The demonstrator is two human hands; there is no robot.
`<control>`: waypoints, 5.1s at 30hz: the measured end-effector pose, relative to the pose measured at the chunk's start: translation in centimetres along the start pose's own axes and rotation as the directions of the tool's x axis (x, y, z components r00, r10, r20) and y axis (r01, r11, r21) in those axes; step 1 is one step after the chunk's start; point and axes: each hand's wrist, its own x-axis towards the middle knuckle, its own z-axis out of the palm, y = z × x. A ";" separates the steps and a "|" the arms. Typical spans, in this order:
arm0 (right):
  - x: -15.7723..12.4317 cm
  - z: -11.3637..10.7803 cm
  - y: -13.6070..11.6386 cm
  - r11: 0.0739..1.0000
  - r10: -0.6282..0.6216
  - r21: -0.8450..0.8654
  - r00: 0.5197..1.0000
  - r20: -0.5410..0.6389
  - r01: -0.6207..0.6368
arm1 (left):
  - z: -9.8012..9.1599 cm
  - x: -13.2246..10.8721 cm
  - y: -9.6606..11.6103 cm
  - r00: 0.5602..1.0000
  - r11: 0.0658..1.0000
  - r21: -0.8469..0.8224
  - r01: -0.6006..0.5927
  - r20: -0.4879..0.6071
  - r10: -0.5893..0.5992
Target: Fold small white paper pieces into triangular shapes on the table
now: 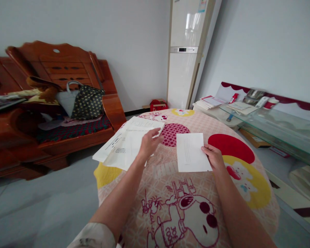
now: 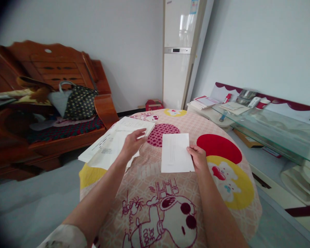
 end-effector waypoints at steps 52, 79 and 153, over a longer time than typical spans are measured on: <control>-1.5 -0.2 0.3 0.865 0.141 -0.498 0.924 0.355 0.059 | 4.1 -4.6 -1.2 0.857 0.969 0.235 0.071 0.483 -0.180; -0.8 2.5 2.7 0.694 -0.050 -0.706 0.988 0.143 0.137 | 5.0 -5.0 -0.9 0.938 0.809 0.577 0.113 0.206 -0.279; -1.3 3.7 2.9 0.430 -0.208 -0.864 0.960 0.188 0.262 | 7.6 -9.4 0.2 0.759 0.545 0.668 -0.506 0.645 -0.085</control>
